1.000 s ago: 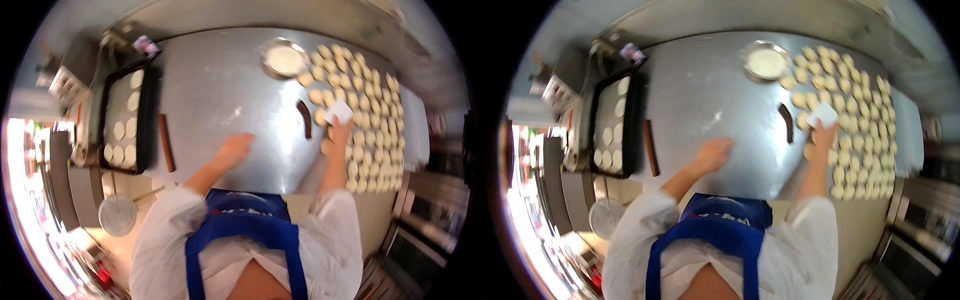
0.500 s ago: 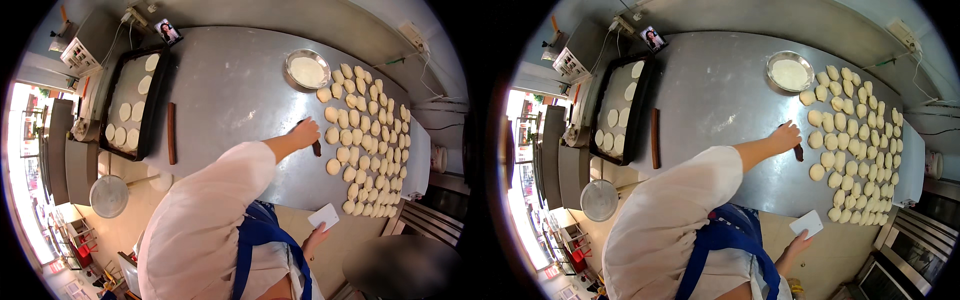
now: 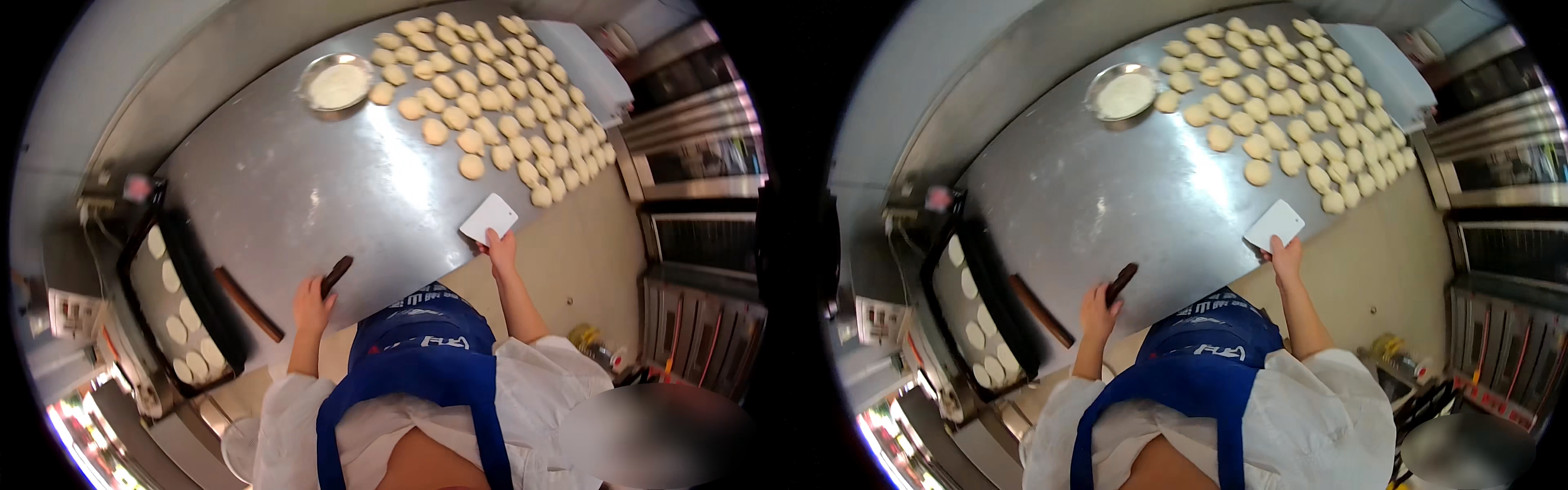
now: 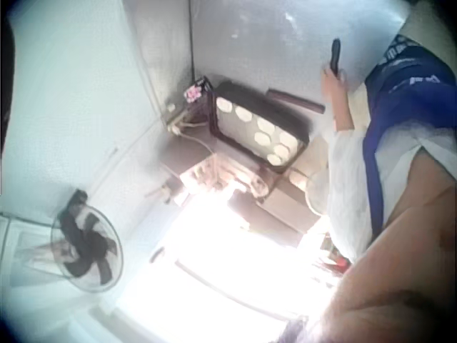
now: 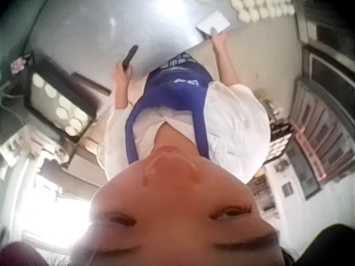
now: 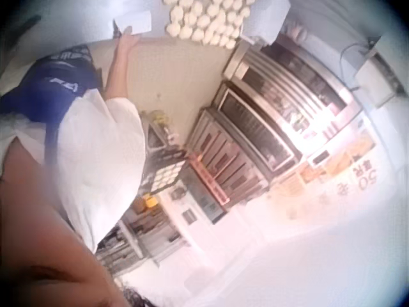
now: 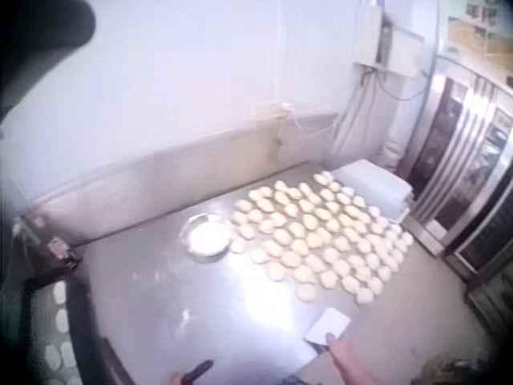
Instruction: The person prepares flatbread by flattening dough balls using a rolling pin and placing them onto a baking tray. The person then picks up several dough balls, flattens them by hand, stuffs them with a dark filling, and seals them into round buns.
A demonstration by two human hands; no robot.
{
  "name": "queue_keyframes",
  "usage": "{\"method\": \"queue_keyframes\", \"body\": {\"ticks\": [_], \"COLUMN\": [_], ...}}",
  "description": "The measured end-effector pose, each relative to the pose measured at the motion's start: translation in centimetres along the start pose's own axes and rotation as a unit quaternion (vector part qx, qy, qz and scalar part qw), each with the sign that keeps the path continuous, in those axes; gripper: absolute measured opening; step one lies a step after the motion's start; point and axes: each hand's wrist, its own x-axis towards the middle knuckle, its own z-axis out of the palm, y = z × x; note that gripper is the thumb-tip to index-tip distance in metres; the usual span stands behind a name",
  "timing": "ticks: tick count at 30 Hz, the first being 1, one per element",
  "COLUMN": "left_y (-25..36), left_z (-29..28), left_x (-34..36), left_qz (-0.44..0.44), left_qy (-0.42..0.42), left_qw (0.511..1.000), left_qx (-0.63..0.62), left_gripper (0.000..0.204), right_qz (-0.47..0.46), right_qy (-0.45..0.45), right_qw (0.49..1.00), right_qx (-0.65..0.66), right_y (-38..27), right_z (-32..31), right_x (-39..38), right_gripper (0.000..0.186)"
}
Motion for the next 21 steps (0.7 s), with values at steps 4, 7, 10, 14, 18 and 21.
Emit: {"method": "queue_keyframes", "body": {"ticks": [4,7,10,14,18,21], "left_y": [0.3,1.1,4.2,12.7,22.2,27.2], "left_z": [-0.6,-0.8,-1.0,0.9,4.4,8.5], "left_x": [-3.0,-3.0,-0.9,6.5,11.6,15.1], "left_qz": [-0.102,-0.072,-0.035,0.069,0.092,-0.011], "left_qy": [-0.043,0.005,0.040,0.015,-0.018,-0.098], "left_qw": [0.994,0.996,0.998,0.997,0.989,0.957], "left_qx": [0.006,0.045,0.041,-0.003,-0.118,-0.272], "left_gripper": [0.068,0.074,0.071,0.068,0.068,0.071], "right_qz": [0.004,0.038,0.080,0.073,0.086,0.097], "right_qy": [0.078,0.097,0.129,0.172,0.076,0.021], "right_qw": [0.997,0.994,0.986,0.967,0.989,0.994], "right_qx": [0.002,-0.018,0.062,0.175,0.092,0.051], "right_y": [1.0,0.4,-0.5,-2.4,-2.7,-3.7], "right_z": [-2.5,-3.4,-1.5,3.3,0.6,-1.3], "right_x": [1.3,3.1,5.7,11.1,9.8,10.3], "right_gripper": [0.027,0.027,0.029,0.026,0.025,0.027]}}
